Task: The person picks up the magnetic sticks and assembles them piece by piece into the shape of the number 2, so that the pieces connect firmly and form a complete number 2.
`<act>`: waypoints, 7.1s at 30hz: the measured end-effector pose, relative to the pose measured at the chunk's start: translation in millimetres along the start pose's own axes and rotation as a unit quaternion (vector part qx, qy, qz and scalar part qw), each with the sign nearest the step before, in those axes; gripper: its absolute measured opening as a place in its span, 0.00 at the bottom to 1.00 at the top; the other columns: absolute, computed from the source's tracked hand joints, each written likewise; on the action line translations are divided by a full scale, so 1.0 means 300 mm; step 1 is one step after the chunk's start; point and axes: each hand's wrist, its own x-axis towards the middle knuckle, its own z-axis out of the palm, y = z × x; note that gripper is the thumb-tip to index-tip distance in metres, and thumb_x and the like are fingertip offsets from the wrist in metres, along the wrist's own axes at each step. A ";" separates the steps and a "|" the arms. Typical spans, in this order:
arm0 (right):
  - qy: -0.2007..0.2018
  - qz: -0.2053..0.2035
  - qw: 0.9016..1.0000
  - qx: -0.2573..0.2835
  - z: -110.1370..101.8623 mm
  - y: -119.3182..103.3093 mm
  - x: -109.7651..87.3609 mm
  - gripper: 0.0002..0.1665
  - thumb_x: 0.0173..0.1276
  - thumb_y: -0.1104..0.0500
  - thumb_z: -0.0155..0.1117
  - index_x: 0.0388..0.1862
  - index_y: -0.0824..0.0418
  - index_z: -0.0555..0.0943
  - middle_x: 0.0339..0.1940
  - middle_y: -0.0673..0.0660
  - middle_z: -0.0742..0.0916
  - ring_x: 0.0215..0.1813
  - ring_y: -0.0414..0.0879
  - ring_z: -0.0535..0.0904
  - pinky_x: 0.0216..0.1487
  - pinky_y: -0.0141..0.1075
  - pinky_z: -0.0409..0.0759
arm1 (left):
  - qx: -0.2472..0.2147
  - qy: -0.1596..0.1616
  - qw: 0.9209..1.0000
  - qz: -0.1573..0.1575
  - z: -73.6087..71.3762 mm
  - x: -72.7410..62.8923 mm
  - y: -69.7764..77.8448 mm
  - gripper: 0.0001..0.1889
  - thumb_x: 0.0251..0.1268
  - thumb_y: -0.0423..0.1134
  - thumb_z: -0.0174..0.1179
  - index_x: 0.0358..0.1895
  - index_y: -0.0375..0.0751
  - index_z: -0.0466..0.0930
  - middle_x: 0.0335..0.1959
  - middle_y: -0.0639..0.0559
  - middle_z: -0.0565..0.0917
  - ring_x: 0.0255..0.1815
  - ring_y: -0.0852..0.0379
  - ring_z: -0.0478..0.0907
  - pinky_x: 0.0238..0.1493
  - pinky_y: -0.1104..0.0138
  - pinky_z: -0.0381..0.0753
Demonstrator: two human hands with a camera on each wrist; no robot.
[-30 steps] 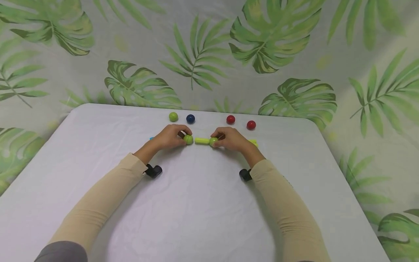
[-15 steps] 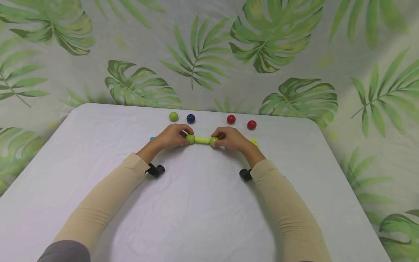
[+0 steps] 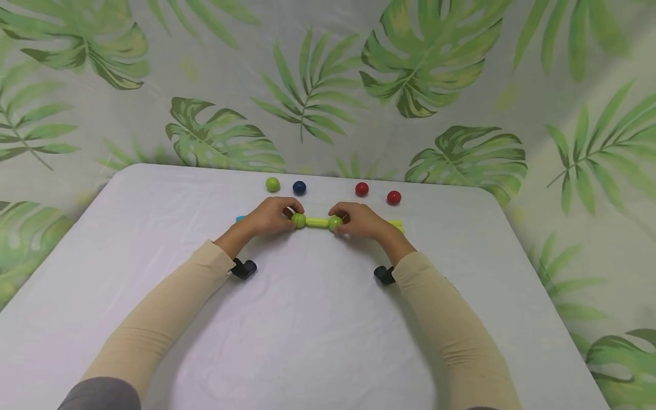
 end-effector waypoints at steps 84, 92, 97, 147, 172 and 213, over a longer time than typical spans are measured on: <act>0.123 -0.001 0.988 -0.098 -0.165 0.283 -0.297 0.20 0.72 0.67 0.54 0.61 0.66 0.78 0.60 0.67 0.83 0.58 0.63 0.80 0.59 0.57 0.78 | 0.020 -0.132 0.984 0.121 0.131 0.211 0.154 0.20 0.67 0.33 0.60 0.61 0.52 0.82 0.65 0.53 0.80 0.61 0.54 0.77 0.65 0.64 0.76; 0.094 0.045 0.990 -0.091 -0.162 0.280 -0.225 0.19 0.75 0.60 0.54 0.62 0.62 0.80 0.60 0.66 0.83 0.58 0.60 0.77 0.61 0.56 0.76 | 0.015 -0.132 0.984 0.115 0.126 0.215 0.152 0.20 0.68 0.34 0.60 0.61 0.52 0.82 0.65 0.53 0.80 0.60 0.55 0.77 0.64 0.64 0.76; 0.074 0.075 0.991 -0.088 -0.153 0.279 -0.206 0.20 0.74 0.59 0.56 0.62 0.61 0.80 0.60 0.66 0.82 0.58 0.59 0.77 0.61 0.54 0.76 | 0.016 -0.138 0.984 0.113 0.131 0.213 0.154 0.20 0.69 0.34 0.59 0.62 0.52 0.81 0.66 0.53 0.79 0.62 0.54 0.77 0.66 0.64 0.76; 0.131 0.032 0.989 -0.063 -0.143 0.212 -0.300 0.25 0.77 0.61 0.52 0.71 0.62 0.72 0.51 0.65 0.82 0.50 0.57 0.77 0.47 0.45 0.77 | 0.045 -0.135 0.981 0.130 0.124 0.206 0.162 0.20 0.70 0.35 0.59 0.64 0.51 0.79 0.66 0.52 0.79 0.67 0.54 0.74 0.69 0.62 0.73; 0.049 0.008 0.995 0.089 -0.008 0.127 -0.326 0.21 0.74 0.60 0.56 0.64 0.61 0.77 0.59 0.63 0.82 0.51 0.53 0.79 0.45 0.35 0.81 | 0.041 -0.137 0.982 0.119 0.123 0.209 0.159 0.20 0.70 0.36 0.59 0.64 0.52 0.80 0.66 0.53 0.79 0.66 0.54 0.75 0.68 0.62 0.73; 0.038 0.113 0.981 0.151 0.029 0.057 -0.177 0.22 0.71 0.58 0.63 0.60 0.66 0.76 0.49 0.64 0.85 0.45 0.48 0.81 0.38 0.34 0.85 | 0.043 -0.140 0.980 0.132 0.126 0.235 0.149 0.21 0.70 0.35 0.59 0.64 0.51 0.79 0.65 0.53 0.80 0.62 0.56 0.76 0.66 0.62 0.74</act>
